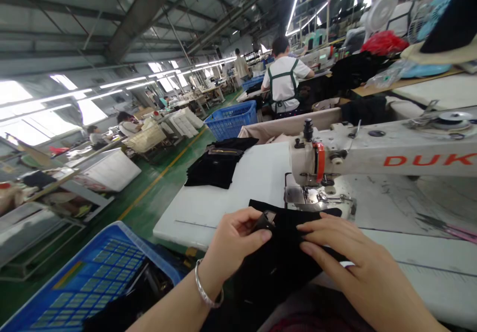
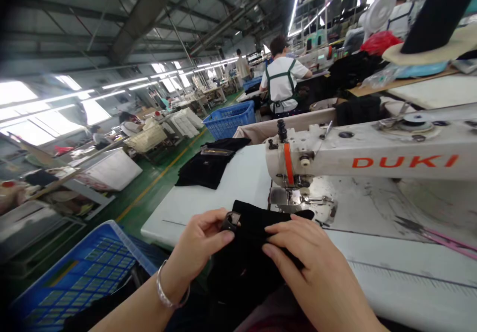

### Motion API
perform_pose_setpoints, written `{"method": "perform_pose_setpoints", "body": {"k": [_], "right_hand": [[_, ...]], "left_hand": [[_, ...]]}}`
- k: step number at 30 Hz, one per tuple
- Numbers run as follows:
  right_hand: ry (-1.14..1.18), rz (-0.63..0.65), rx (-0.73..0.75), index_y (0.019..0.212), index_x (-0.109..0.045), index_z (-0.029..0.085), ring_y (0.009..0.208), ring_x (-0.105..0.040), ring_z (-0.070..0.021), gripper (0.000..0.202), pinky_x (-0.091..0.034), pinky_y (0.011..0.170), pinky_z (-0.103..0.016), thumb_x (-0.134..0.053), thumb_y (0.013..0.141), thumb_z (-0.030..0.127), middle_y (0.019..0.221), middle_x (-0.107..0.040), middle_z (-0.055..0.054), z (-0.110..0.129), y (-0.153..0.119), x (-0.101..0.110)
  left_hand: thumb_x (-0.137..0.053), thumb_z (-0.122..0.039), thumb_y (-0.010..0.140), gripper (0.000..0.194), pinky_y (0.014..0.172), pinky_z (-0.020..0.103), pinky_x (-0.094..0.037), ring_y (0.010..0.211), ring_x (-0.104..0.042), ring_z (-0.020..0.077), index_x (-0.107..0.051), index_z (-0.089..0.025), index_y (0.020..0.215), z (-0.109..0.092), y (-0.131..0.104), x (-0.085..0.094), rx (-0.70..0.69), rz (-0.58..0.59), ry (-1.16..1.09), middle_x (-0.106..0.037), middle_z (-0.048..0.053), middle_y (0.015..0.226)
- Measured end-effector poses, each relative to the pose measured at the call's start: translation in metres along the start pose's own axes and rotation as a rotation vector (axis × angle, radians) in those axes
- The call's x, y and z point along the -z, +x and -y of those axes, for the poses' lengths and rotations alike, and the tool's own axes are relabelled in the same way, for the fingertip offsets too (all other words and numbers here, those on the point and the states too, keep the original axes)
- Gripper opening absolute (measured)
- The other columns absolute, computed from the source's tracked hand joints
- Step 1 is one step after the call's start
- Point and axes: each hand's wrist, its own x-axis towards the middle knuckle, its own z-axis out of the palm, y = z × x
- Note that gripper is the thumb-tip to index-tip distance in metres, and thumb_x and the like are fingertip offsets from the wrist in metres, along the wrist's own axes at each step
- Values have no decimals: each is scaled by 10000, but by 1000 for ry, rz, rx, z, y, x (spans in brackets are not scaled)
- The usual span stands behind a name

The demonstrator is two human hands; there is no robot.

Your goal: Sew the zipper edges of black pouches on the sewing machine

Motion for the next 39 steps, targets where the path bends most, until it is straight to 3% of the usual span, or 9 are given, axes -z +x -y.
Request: {"method": "perform_pose_setpoints", "body": {"k": [7, 14, 17, 22, 27, 31, 39], "right_hand": [[-30, -64, -8, 876, -677, 277, 965, -652, -203, 130, -490, 942, -426, -598, 895, 378, 985, -708, 15, 9, 0, 7], [-18, -31, -104, 865, -639, 257, 836, -641, -184, 138, -528, 701, -325, -594, 886, 385, 917, -677, -4, 18, 3, 11], [9, -49, -45, 958, -639, 257, 900, -632, -193, 108, -521, 778, -339, -591, 896, 331, 972, -666, -21, 24, 7, 10], [47, -93, 67, 904, -633, 243, 944, -607, -181, 60, -485, 857, -345, -591, 894, 201, 981, -646, -16, 32, 7, 10], [4, -72, 42, 1006, -631, 241, 941, -603, -193, 115, -484, 833, -356, -580, 903, 229, 1011, -644, -31, 34, 6, 14], [18, -45, 63, 895, -646, 241, 828, -601, -173, 115, -492, 736, -325, -539, 917, 204, 909, -637, -21, 36, 9, 17], [6, -3, 7, 811, -607, 240, 998, -588, -203, 65, -491, 851, -358, -607, 876, 235, 1024, -626, -28, 34, 10, 21]], "left_hand": [[-700, -187, 793, 75, 706, 222, -411, 772, -531, 124, -702, -141, 852, -2, -6, -5, -69, -60, 85, -595, 22, 820], [-696, -206, 802, 51, 675, 223, -413, 738, -522, 124, -714, -160, 816, 0, -9, -9, -106, -104, 165, -584, 12, 775], [-705, -209, 795, 51, 673, 232, -423, 739, -537, 135, -723, -167, 820, -2, -11, -11, -122, -103, 210, -607, 20, 784], [-712, -215, 796, 57, 671, 246, -438, 743, -565, 151, -736, -182, 836, -4, -14, -12, -161, -107, 293, -638, 29, 797], [-720, -222, 802, 66, 677, 254, -443, 752, -574, 156, -742, -199, 860, -2, -16, -12, -197, -102, 305, -645, 30, 807], [-718, -202, 799, 62, 674, 256, -447, 757, -584, 162, -743, -201, 856, -1, -16, -13, -208, -97, 321, -652, 33, 808], [-709, -179, 794, 70, 668, 246, -439, 751, -576, 150, -736, -210, 850, -3, -16, -14, -213, -111, 343, -645, 17, 797]]}}
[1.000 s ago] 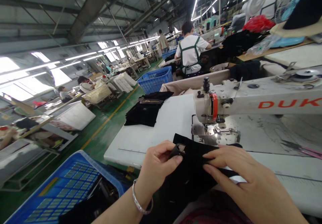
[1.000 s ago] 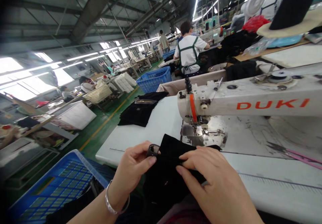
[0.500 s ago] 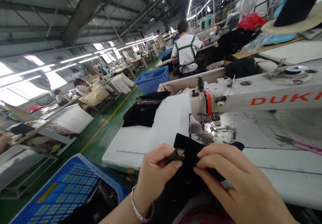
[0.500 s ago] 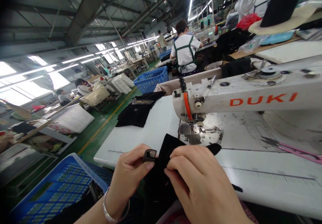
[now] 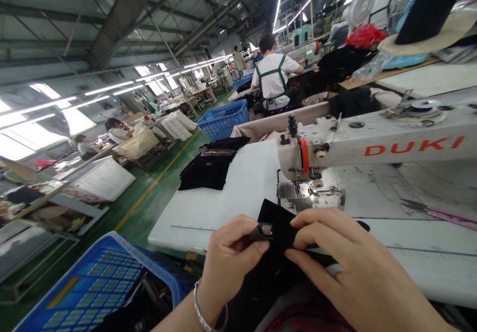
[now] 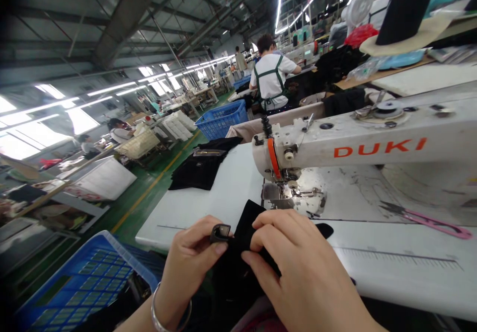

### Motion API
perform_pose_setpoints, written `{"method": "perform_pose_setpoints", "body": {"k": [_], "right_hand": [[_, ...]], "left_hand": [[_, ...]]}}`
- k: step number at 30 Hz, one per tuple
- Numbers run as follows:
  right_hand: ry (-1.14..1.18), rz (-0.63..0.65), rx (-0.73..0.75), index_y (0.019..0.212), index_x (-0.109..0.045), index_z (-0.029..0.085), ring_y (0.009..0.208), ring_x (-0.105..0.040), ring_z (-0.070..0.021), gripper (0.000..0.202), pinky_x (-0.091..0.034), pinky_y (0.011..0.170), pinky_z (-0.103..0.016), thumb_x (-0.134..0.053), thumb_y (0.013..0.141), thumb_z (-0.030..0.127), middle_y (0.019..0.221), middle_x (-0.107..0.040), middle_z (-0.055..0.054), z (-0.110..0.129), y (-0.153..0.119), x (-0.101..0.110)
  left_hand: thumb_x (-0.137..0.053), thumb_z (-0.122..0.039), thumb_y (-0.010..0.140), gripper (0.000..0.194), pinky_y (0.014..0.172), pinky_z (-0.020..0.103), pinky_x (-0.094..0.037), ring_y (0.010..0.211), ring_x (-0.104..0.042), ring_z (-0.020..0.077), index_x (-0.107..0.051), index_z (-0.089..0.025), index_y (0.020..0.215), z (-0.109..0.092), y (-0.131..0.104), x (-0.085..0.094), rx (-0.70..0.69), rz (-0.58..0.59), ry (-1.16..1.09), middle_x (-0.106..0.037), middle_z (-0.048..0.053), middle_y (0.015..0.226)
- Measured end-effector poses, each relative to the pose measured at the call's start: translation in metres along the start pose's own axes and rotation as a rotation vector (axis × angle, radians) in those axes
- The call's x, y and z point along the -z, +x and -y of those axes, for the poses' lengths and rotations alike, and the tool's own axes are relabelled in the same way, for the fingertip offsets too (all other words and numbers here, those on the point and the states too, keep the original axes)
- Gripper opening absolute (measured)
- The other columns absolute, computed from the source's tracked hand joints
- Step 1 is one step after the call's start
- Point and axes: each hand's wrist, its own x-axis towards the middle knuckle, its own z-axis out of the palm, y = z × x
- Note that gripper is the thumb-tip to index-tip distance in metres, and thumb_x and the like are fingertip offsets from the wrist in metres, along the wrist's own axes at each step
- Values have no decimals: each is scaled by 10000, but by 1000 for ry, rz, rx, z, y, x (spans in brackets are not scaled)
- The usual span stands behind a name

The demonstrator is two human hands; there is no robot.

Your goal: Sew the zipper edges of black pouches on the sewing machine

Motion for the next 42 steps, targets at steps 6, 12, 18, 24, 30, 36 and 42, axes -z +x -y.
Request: {"method": "perform_pose_setpoints", "body": {"k": [6, 12, 18, 24, 30, 36, 42], "right_hand": [[-21, 48, -17, 831, -615, 245, 999, -600, -209, 67, -502, 845, -384, -615, 882, 290, 1069, -640, -24, -1, -1, 1], [2, 53, 0, 899, -673, 284, 1002, -628, -196, 72, -504, 881, -382, -602, 892, 287, 1086, -682, 17, -3, -1, 0], [147, 139, -206, 832, -701, 302, 814, -671, -143, 73, -520, 723, -268, -637, 849, 273, 926, -722, 59, -5, 12, 4], [161, 265, -371, 724, -601, 250, 655, -609, -128, 107, -446, 590, -270, -604, 830, 238, 759, -670, 62, -1, 20, 11], [215, 369, -191, 807, -513, 233, 629, -525, -110, 120, -387, 565, -245, -550, 866, 135, 722, -586, 64, 4, 22, 10], [533, 363, 53, 1045, -579, 256, 934, -586, -85, 301, -466, 821, -206, -420, 913, 37, 1022, -636, 27, 9, 22, -4], [-64, 320, 271, 1212, -584, 194, 973, -614, -164, 414, -533, 800, -275, -479, 848, 26, 1121, -626, -82, -69, -6, -63]], "left_hand": [[-711, -216, 800, 73, 677, 240, -472, 750, -613, 151, -745, -223, 864, -3, 0, -2, 39, -35, 26, -691, 10, 808], [-721, -202, 779, 124, 744, 252, -552, 796, -688, 172, -757, -227, 894, -4, -1, -5, 97, -84, -57, -751, 17, 858], [-771, -216, 740, 163, 767, 253, -557, 792, -686, 164, -736, -173, 893, 0, 0, -6, 174, -94, -289, -747, 39, 854], [-755, -139, 758, 154, 713, 155, -494, 764, -624, 85, -687, -179, 889, -2, -2, -11, 144, -81, -397, -687, -13, 814], [-732, -120, 777, 287, 747, 179, -474, 812, -625, 91, -563, -185, 999, -21, 10, 5, 200, -10, -379, -675, -8, 877], [-728, -166, 761, 402, 771, 270, -488, 833, -659, 156, -487, -180, 1082, -32, 65, 46, 232, 388, -111, -695, 37, 907], [-675, -143, 746, 323, 590, 231, -470, 644, -643, 140, -508, -155, 1022, 62, 116, -8, 203, 432, 280, -692, 10, 766]]}}
